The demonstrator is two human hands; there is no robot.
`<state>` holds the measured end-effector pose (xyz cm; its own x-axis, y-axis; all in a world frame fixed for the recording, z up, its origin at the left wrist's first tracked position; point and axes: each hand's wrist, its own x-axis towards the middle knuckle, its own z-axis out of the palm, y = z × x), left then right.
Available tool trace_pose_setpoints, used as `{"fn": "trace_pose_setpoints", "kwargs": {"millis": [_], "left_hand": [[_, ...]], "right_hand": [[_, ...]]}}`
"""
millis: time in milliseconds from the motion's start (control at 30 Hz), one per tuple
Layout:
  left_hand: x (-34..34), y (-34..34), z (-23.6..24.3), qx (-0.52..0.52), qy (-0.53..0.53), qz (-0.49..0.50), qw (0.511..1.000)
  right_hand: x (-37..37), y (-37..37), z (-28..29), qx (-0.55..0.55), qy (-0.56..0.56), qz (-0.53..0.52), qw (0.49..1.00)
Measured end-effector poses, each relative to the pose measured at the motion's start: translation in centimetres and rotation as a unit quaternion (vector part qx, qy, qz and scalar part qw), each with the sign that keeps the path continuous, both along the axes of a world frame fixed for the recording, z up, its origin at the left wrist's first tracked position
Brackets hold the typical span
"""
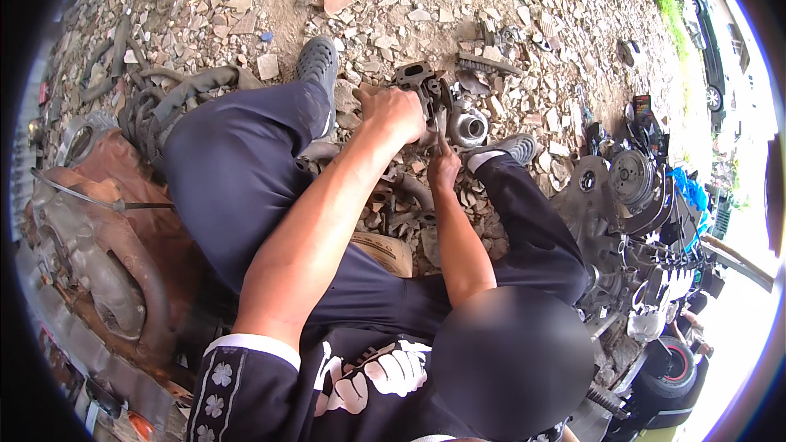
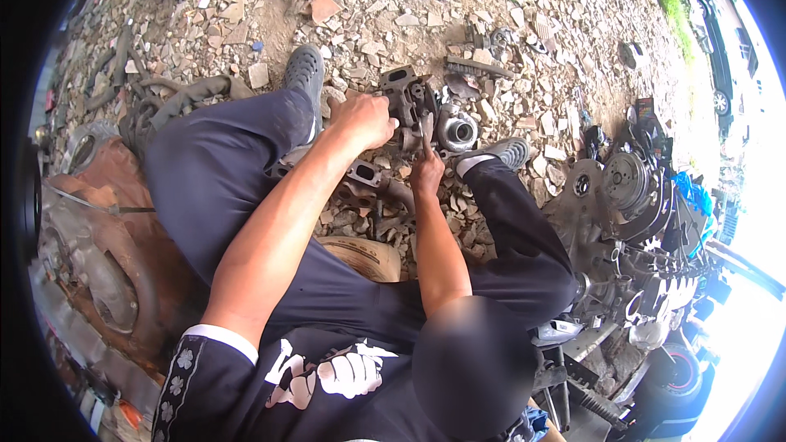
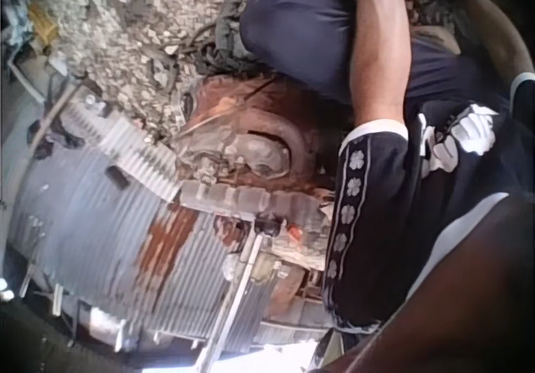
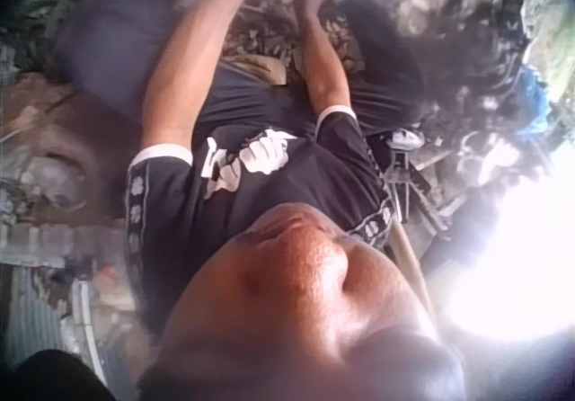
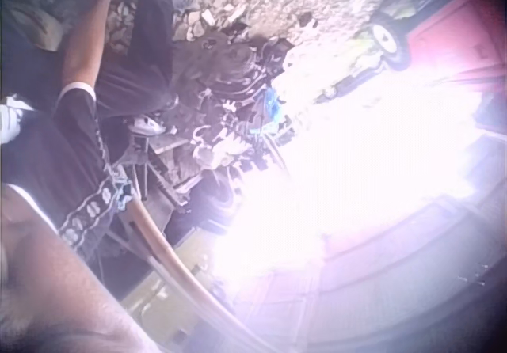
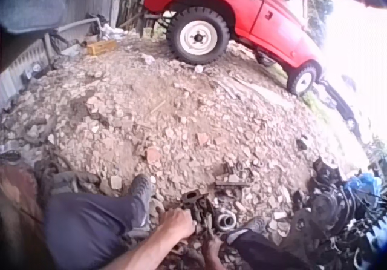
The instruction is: The person sits on the ground and uses a wrench to loosen and tighten bolts on a mechanical part. They repeatedly adjust the part's position and continue working on it with the wrench.
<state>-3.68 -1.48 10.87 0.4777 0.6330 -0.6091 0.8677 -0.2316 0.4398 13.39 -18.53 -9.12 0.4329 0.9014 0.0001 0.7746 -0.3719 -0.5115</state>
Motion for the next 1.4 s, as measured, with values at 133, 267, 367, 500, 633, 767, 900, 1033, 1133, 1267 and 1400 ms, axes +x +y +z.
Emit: {"fn": "trace_pose_setpoints", "kwargs": {"millis": [133, 267, 367, 500, 633, 767, 900, 1033, 1133, 1267, 1400], "left_hand": [[0.3, 0.1, 1.6, -0.027, 0.006, 0.018, 0.999], [0.8, 0.3, 1.8, -0.033, 0.021, 0.010, 0.999], [0.3, 0.3, 1.6, -0.030, 0.024, 0.022, 0.999], [1.0, 0.2, 2.7, -0.034, 0.035, 0.006, 0.999], [-0.4, 0.1, 1.0, -0.016, 0.052, 0.019, 0.998], [-0.2, -0.2, 0.9, -0.007, 0.055, 0.014, 0.998], [-0.3, -0.1, 0.2, -0.018, 0.040, 0.022, 0.999], [0.0, -0.3, 0.5, -0.034, 0.042, 0.024, 0.998], [0.1, -0.3, 0.7, -0.036, 0.051, 0.026, 0.998], [0.3, -0.3, 0.4, -0.028, 0.050, 0.015, 0.998], [-0.2, -0.3, 0.0, -0.013, 0.039, 0.025, 0.999]], "right_hand": [[-0.4, -1.1, -1.2, 0.002, -0.004, -0.039, 0.999], [-1.7, 0.2, 0.2, 0.071, 0.018, -0.138, 0.988], [-3.2, 4.0, 4.5, -0.027, 0.125, -0.259, 0.957], [0.1, 8.9, 3.7, 0.002, 0.066, -0.294, 0.953], [-1.2, 12.5, 7.0, -0.141, 0.011, -0.237, 0.961], [-0.1, 11.6, 4.9, -0.196, -0.071, -0.211, 0.955], [0.1, 11.2, 4.0, -0.139, 0.010, -0.237, 0.962], [0.0, 11.2, 3.5, -0.106, 0.070, -0.263, 0.957], [0.1, 11.2, 3.2, -0.083, 0.110, -0.282, 0.950], [1.0, 11.2, 1.8, -0.027, 0.125, -0.305, 0.944], [1.1, 11.3, 1.1, -0.039, 0.122, -0.302, 0.945]]}}
